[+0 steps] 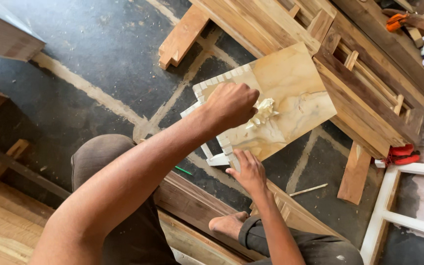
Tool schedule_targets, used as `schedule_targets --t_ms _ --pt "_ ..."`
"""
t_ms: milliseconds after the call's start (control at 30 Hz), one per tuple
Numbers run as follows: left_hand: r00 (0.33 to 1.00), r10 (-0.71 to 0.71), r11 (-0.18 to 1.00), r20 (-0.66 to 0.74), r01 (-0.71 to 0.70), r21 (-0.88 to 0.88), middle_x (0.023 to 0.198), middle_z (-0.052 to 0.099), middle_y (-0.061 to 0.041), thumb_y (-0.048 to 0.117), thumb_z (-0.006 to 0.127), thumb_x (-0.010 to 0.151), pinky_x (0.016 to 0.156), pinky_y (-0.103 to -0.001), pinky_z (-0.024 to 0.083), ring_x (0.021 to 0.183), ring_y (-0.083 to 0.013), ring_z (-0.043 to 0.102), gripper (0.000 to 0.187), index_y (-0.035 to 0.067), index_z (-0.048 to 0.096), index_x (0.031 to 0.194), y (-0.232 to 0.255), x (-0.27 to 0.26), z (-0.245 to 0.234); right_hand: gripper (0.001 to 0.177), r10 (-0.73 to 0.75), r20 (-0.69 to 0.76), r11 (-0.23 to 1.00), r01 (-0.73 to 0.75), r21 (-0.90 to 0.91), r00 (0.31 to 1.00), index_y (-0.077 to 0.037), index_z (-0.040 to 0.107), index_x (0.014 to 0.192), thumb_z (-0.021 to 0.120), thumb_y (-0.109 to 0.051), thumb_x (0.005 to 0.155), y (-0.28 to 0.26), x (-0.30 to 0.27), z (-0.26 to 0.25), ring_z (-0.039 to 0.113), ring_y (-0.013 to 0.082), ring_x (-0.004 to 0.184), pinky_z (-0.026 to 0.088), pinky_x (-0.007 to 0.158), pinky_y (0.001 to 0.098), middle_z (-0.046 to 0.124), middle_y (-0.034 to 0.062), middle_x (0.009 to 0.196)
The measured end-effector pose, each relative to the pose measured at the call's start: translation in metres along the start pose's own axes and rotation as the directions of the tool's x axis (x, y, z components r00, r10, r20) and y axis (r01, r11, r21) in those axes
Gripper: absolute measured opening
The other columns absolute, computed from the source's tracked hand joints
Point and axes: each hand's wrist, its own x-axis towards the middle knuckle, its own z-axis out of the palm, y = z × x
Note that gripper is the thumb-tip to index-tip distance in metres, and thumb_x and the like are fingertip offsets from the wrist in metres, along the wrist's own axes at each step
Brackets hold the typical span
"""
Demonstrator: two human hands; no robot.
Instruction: The person applies a white paste-like substance from a pile on a wooden board onto small white wooden pieces using their fingers. They repeatedly scoop the substance and spread it onto the edges of the pieces.
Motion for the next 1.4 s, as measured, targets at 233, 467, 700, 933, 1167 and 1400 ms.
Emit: schedule_targets --t_ms 233,467,700,933,1167,1400 --pt "1.000 0.026 0.998 0.004 -0.026 0.058 0.071 0.071 -0.018 0.031 0.077 0.087 0.056 -0.045 0.057 0.066 -0.0341 0.072 0.031 0.001 0.071 0.083 0.005 -0.002 0.001 0.045 0.064 -0.062 0.998 -0.065 -0.017 0.996 -0.009 0.058 0.102 0.089 -0.022 0.073 0.005 -0.001 0.018 0.066 0.0339 0.095 0.052 0.086 0.0463 0.067 0.0109 0.095" --pt "0.995 -0.020 0.996 0.100 0.011 0.094 0.069 0.071 -0.015 0.033 0.074 0.093 0.052 -0.041 0.056 0.059 -0.0270 0.070 0.033 0.001 0.071 0.088 -0.001 -0.002 -0.001 0.044 0.086 -0.067 0.995 -0.089 -0.048 0.994 -0.009 0.058 0.104 0.088 -0.021 0.074 0.004 -0.003 0.023 0.066 0.0335 0.097 0.051 0.088 0.0459 0.068 0.0128 0.098" --pt "0.999 0.009 0.996 0.045 -0.013 0.091 0.068 0.070 -0.014 0.034 0.076 0.090 0.053 -0.041 0.055 0.059 -0.0271 0.068 0.033 0.002 0.071 0.087 -0.003 -0.003 -0.003 0.046 0.092 -0.044 0.996 -0.093 -0.010 0.995 -0.009 0.060 0.111 0.087 -0.019 0.075 0.000 0.001 0.016 0.065 0.0345 0.102 0.049 0.091 0.0468 0.069 0.0122 0.105" --pt "0.995 -0.068 0.996 0.068 0.064 0.062 0.072 0.071 -0.014 0.033 0.073 0.094 0.050 -0.039 0.056 0.060 -0.0240 0.070 0.031 0.002 0.070 0.090 -0.005 0.000 -0.015 0.046 0.016 -0.116 0.998 -0.009 0.060 0.993 -0.004 0.060 0.106 0.085 -0.019 0.070 -0.001 0.000 0.012 0.062 0.0365 0.095 0.047 0.085 0.0494 0.065 0.0122 0.099" --pt "0.983 -0.107 0.994 -0.152 0.111 0.013 0.073 0.071 -0.016 0.032 0.076 0.091 0.058 -0.047 0.055 0.068 -0.0349 0.071 0.026 0.006 0.072 0.092 -0.028 -0.005 -0.049 0.035 0.199 -0.014 0.968 -0.194 0.158 0.980 -0.009 0.064 0.109 0.081 -0.018 0.079 -0.003 0.002 -0.002 0.062 0.0319 0.081 0.050 0.074 0.0445 0.062 0.0107 0.087" --pt "0.981 -0.137 0.990 -0.135 0.140 0.014 0.077 0.074 -0.015 0.030 0.075 0.091 0.060 -0.046 0.057 0.070 -0.0339 0.073 0.023 0.007 0.075 0.093 -0.030 -0.009 -0.051 0.011 -0.128 -0.238 0.991 0.117 -0.060 0.963 -0.008 0.064 0.097 0.070 -0.009 0.087 0.006 0.007 0.016 0.070 0.0316 0.084 0.056 0.071 0.0420 0.069 0.0097 0.090"
